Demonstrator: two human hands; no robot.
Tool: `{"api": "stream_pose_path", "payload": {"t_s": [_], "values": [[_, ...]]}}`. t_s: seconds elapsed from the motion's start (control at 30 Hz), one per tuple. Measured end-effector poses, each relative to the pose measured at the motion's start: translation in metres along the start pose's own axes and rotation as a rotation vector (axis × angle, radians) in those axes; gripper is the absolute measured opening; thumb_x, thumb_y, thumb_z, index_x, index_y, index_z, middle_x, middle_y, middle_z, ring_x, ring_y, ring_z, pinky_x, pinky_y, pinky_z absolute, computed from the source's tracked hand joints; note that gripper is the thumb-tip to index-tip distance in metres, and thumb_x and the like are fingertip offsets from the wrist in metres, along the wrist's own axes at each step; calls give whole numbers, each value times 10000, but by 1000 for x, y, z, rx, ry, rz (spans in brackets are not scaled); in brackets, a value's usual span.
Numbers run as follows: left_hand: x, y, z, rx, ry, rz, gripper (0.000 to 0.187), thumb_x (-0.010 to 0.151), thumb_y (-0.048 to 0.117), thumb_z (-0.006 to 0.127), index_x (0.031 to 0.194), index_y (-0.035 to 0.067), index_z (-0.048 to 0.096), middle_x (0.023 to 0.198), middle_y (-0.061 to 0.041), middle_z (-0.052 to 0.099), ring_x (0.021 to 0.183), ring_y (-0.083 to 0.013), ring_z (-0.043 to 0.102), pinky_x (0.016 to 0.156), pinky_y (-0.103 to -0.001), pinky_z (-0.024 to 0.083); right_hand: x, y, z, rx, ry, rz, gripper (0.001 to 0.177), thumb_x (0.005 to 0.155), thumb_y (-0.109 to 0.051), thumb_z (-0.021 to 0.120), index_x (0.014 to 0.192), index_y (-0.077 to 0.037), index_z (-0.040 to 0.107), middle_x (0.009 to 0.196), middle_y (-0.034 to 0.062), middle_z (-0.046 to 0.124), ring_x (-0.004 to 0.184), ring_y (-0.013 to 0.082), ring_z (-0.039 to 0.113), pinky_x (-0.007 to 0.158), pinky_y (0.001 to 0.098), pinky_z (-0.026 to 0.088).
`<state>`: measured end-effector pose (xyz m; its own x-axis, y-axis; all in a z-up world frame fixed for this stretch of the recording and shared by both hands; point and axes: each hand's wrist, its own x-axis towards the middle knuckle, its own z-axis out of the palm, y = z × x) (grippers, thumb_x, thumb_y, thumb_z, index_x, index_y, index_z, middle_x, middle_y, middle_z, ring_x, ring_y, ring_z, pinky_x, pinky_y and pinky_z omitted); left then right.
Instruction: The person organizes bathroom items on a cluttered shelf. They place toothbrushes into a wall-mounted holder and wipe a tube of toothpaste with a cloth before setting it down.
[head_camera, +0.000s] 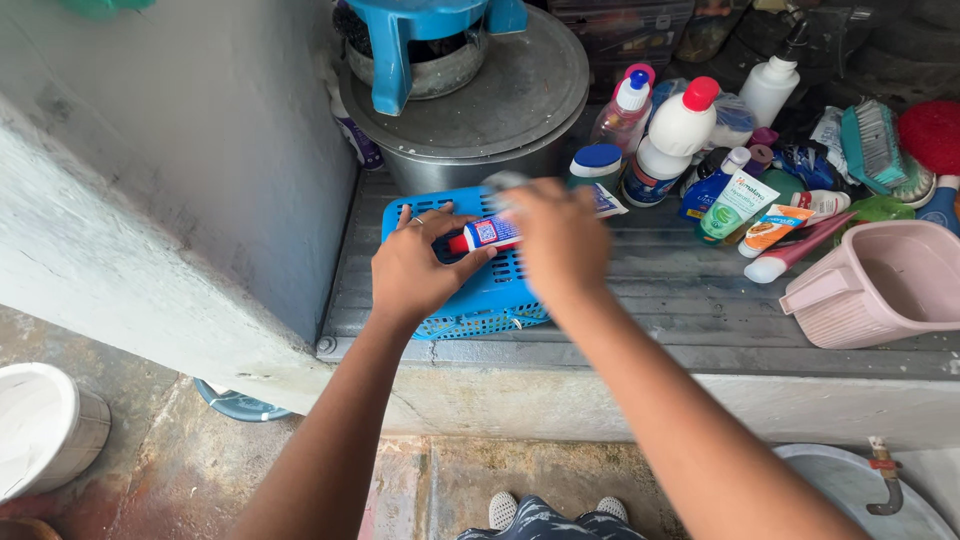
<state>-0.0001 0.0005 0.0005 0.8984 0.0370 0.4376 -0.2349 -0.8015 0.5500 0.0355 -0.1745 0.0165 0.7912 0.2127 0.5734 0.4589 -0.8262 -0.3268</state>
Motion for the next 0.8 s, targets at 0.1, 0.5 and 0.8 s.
{"api": "stream_pose_path", "payload": {"t_s": [0.1, 0.5, 0.8], "values": [[-4, -3, 0, 8, -24, -85, 429, 781, 421, 800, 1130, 171, 788, 1201, -45, 779, 1080, -258, 710, 1278, -442, 325, -5, -16, 10, 65, 13, -235, 268, 880, -236, 713, 1143, -216, 758, 1117, 8, 721, 980, 322, 624, 735, 427, 565], [0, -1, 0, 21, -28, -145, 490, 679, 469, 888, 1091, 218, 801, 1314, -90, 686, 1330, -378, 519, 1068, -462, 438, 21, 66, -20, 154, 2, 240, 288, 894, -319, 716, 1128, -154, 748, 1344, 60, 647, 1095, 288, 665, 858, 435, 539], [-4, 0, -3, -13, -63, -276, 479, 708, 429, 821, 1134, 215, 780, 1180, -18, 773, 1083, -223, 727, 946, -360, 568, -25, -12, 0, 150, -78, -233, 278, 935, -227, 675, 1196, -144, 720, 1340, 16, 642, 1017, 301, 655, 745, 416, 576]]}}
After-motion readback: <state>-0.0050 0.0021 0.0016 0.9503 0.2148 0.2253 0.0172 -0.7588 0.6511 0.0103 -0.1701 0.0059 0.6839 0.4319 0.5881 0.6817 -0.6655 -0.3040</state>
